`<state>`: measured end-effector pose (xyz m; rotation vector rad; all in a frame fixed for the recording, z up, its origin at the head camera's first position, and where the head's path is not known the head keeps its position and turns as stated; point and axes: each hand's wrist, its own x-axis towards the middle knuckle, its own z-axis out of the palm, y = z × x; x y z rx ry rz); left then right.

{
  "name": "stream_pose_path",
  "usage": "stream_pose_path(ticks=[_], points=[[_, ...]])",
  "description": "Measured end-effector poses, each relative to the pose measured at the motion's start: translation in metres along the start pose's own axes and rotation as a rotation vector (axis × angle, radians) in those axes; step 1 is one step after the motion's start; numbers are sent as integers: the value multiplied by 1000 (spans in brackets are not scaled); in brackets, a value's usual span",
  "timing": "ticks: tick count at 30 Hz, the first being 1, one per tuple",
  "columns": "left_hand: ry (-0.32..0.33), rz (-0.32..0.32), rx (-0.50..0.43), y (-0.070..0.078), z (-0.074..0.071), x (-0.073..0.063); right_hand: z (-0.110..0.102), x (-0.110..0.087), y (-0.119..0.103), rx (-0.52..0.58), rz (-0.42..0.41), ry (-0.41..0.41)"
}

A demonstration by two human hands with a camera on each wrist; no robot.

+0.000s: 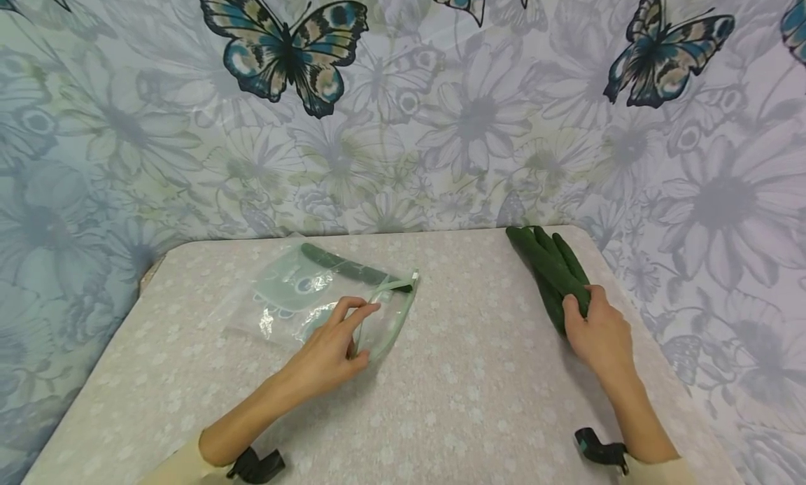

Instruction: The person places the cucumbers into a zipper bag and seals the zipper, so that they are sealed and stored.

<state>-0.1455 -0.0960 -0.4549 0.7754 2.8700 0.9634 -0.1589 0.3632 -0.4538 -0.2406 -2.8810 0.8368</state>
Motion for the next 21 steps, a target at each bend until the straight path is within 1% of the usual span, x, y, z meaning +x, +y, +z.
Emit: stream_pose_path(ticks=[5, 13, 17, 21], points=[[4, 1, -7, 0, 0, 0, 1, 3, 8, 61, 41, -4], [18, 6, -7, 0, 1, 1, 3, 5, 10, 118, 74, 26], [18, 5, 0, 0, 1, 1, 3, 3, 9, 158, 107, 54], [15, -2, 1, -1, 1, 1, 2, 1, 11, 173, 118, 94]])
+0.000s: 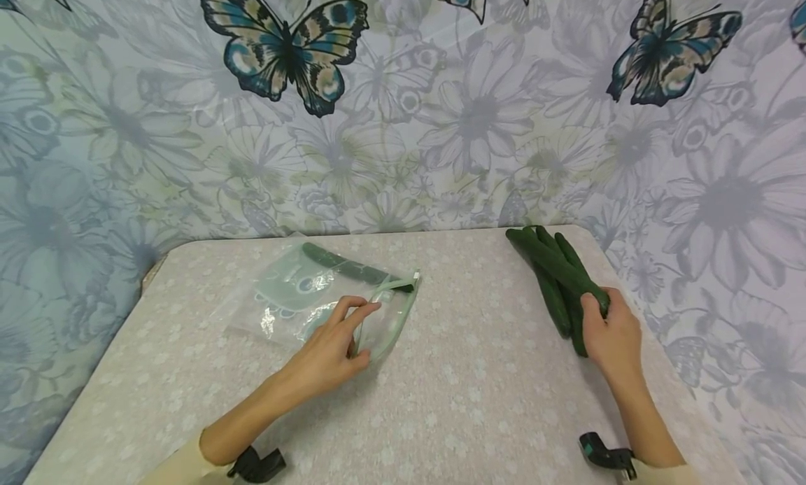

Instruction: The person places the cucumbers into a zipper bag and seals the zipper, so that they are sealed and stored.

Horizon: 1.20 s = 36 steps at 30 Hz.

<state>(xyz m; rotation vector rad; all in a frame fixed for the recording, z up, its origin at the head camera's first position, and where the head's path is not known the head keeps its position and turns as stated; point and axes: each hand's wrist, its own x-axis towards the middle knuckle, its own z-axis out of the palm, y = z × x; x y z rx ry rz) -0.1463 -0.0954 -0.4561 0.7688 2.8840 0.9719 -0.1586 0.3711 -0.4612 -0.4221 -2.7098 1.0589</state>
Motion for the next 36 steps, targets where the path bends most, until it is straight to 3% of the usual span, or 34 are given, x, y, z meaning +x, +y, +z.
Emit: stream_pose_path(ticks=[16, 24, 36], points=[[-7, -19, -7, 2, -1, 1, -11, -21, -1, -24, -74, -6], [-1, -5, -7, 1, 0, 1, -17, -30, -7, 80, -123, -65], [-24, -9, -15, 0, -3, 1, -13, -54, -7, 129, -187, -100]])
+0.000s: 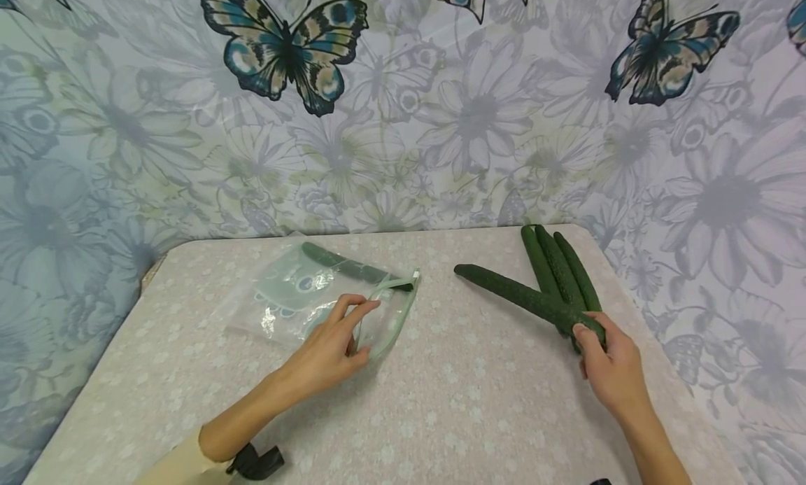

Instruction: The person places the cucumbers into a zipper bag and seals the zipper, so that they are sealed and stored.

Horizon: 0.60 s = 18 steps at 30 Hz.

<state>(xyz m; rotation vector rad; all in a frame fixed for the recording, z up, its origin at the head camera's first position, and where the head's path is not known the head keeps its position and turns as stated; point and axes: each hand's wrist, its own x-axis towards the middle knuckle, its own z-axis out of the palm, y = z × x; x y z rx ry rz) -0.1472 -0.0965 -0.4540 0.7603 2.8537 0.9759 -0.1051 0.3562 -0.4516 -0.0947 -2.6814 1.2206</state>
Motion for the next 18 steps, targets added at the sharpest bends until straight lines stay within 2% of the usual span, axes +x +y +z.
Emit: stream_pose_path(ticks=[7, 12, 18], points=[[-9, -17, -9, 1, -1, 0, 4, -5, 0, 115, -84, -61], [8, -14, 0, 1, 0, 1, 8, -5, -1, 185, -159, -89], [15, -5, 8, 2, 0, 2, 11, -7, -4, 223, -166, -130]])
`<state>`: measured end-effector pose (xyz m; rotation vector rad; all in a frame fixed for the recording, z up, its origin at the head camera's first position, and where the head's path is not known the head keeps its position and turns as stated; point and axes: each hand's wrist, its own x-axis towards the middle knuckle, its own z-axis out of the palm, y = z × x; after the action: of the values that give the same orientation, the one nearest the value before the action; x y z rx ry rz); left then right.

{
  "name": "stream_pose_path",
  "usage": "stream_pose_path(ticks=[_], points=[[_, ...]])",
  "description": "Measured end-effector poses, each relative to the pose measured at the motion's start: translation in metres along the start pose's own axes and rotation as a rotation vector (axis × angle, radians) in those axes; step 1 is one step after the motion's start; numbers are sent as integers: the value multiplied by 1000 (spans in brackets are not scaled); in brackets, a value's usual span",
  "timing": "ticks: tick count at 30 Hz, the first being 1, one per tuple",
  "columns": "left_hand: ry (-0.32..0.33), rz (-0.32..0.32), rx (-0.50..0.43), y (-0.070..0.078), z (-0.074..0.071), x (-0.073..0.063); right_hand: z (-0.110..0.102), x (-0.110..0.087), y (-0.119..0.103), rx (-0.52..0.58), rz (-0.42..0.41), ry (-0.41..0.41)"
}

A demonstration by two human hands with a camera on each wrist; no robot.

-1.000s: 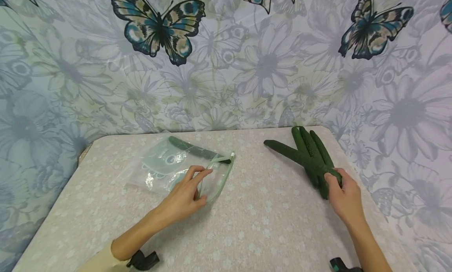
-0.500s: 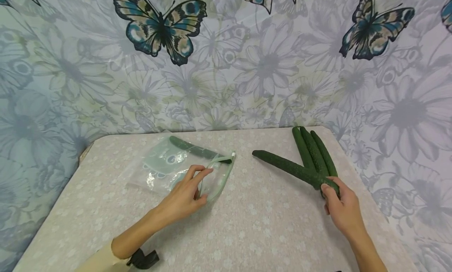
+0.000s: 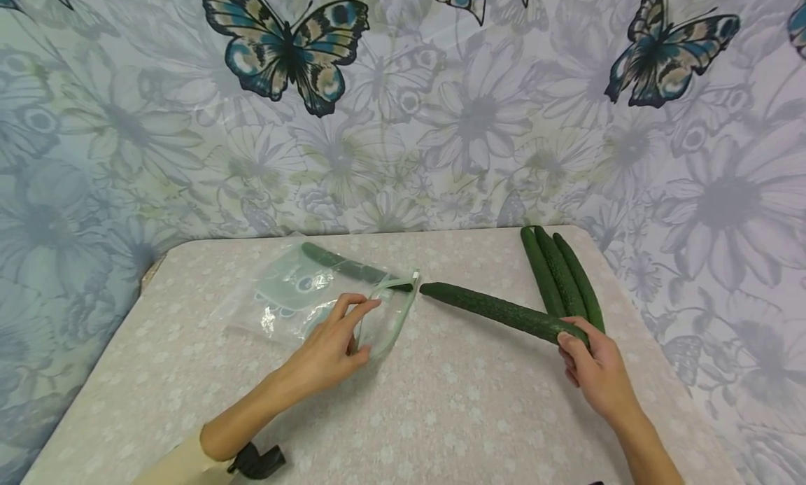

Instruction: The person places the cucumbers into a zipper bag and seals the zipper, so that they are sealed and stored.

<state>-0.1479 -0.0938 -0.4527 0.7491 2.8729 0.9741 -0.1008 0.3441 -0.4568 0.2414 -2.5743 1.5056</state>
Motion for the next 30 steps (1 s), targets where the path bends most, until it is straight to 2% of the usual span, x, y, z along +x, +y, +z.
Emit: stream_pose_path(ticks=[5, 13, 30], points=[[8, 13, -8, 0, 0, 0, 2, 4, -3, 47, 0, -34], [3, 15, 10, -2, 0, -1, 12, 13, -9, 154, -52, -97], [7, 31, 15, -3, -1, -1, 35, 28, -14, 171, -53, -201]])
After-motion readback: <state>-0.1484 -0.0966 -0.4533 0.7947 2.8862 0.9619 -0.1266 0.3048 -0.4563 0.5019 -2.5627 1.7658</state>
